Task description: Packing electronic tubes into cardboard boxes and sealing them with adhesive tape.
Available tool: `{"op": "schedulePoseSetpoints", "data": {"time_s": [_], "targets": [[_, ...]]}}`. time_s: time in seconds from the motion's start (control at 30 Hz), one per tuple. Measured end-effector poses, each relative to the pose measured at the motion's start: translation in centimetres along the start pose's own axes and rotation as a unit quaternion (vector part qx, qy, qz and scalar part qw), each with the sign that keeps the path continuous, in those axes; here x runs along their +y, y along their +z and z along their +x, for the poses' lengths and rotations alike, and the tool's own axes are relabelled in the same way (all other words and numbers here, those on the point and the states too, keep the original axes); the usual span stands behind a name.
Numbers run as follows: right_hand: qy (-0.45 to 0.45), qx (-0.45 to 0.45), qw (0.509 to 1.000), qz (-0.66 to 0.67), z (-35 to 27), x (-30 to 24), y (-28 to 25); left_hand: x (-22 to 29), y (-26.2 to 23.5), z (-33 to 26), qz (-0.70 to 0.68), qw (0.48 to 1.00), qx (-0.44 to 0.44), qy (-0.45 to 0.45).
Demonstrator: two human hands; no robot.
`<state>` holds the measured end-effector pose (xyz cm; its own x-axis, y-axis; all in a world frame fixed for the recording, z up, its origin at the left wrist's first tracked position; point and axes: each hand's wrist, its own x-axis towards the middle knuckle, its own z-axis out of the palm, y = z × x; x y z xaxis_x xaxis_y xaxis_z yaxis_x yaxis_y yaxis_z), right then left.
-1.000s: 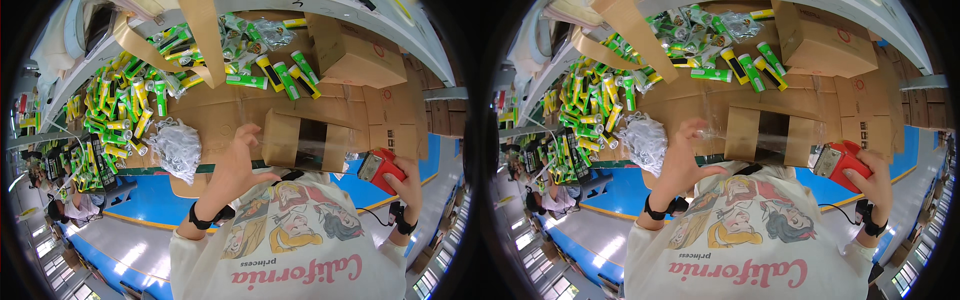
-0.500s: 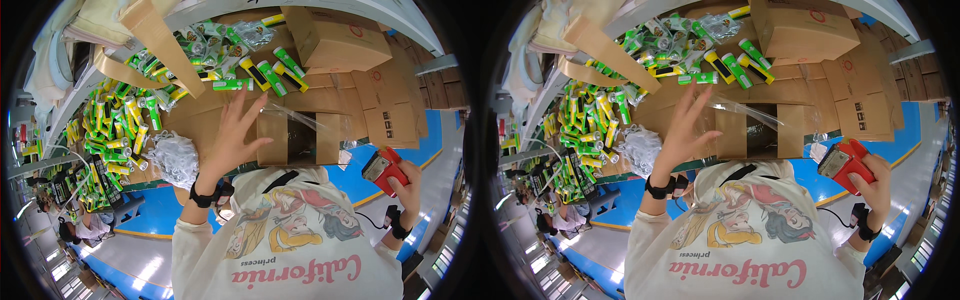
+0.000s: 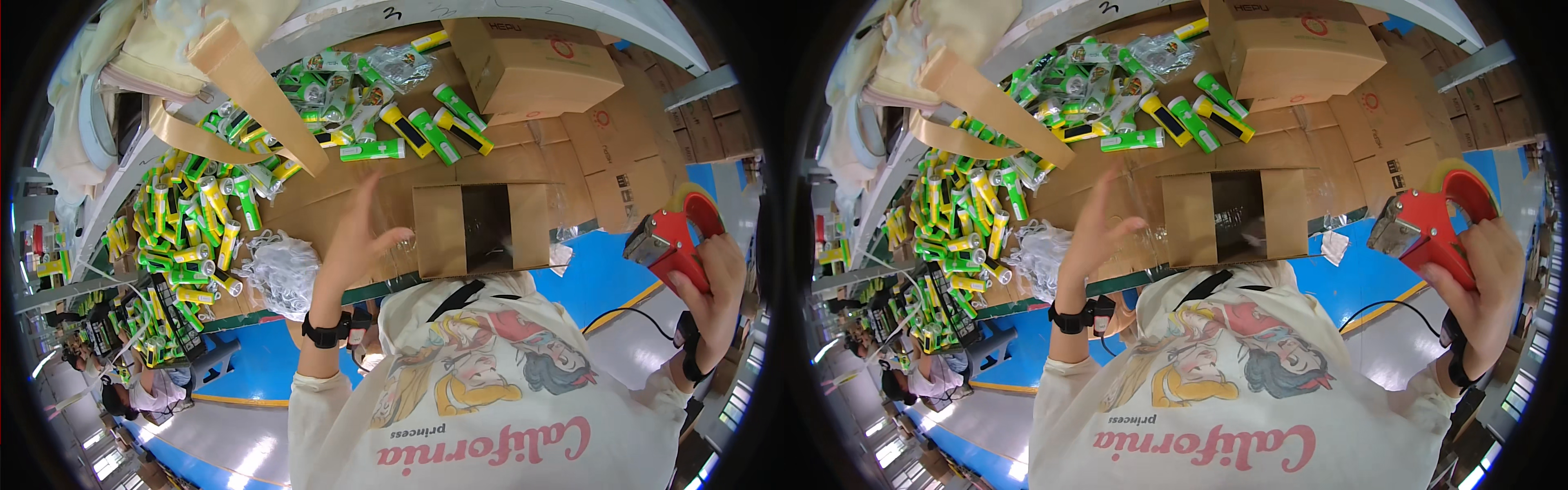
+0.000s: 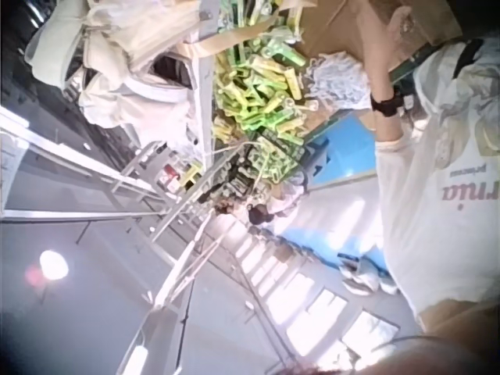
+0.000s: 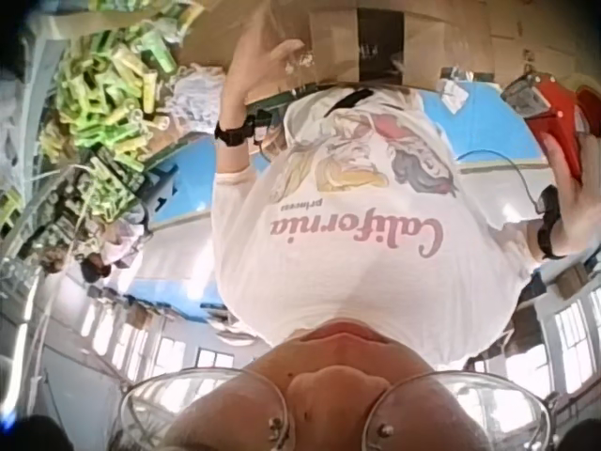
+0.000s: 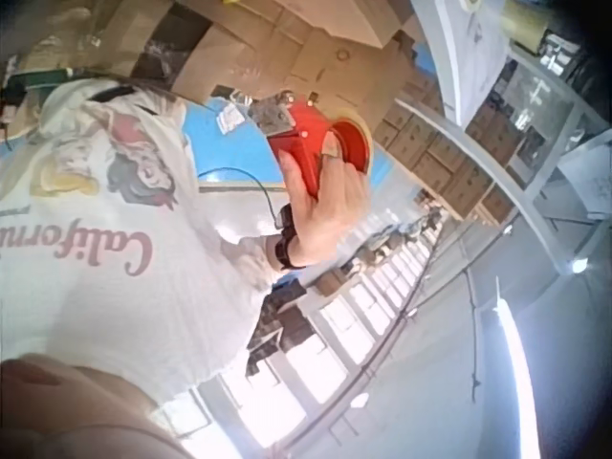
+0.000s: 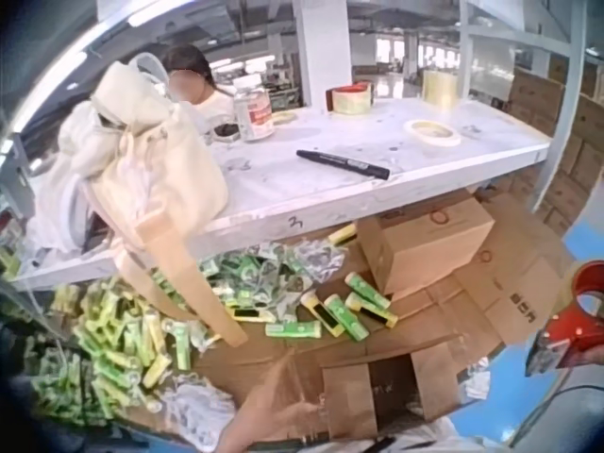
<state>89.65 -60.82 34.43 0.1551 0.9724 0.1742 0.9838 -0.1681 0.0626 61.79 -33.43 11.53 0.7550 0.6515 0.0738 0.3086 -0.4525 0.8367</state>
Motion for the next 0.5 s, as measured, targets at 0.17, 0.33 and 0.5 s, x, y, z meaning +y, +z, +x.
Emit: {"op": "schedulePoseSetpoints", "data": {"time_s": [0.17, 0.33, 0.5], "targets": [[-0.064, 0.024, 0.996, -0.053, 1.2, -0.4, -1.8, 0.1, 3.3, 0.8, 0.098, 0.987, -0.068, 0.105], [-0.030, -0.055, 0.996, -0.065, -0.2, 0.8, -4.2, 1.5, 3.3, 0.4, 0.191, 0.958, -0.170, 0.132], [-0.029, -0.034, 0.997, -0.056, -1.4, 1.6, -5.0, 1.0, 6.5, -2.7, 0.193, 0.946, -0.151, 0.212]]}}
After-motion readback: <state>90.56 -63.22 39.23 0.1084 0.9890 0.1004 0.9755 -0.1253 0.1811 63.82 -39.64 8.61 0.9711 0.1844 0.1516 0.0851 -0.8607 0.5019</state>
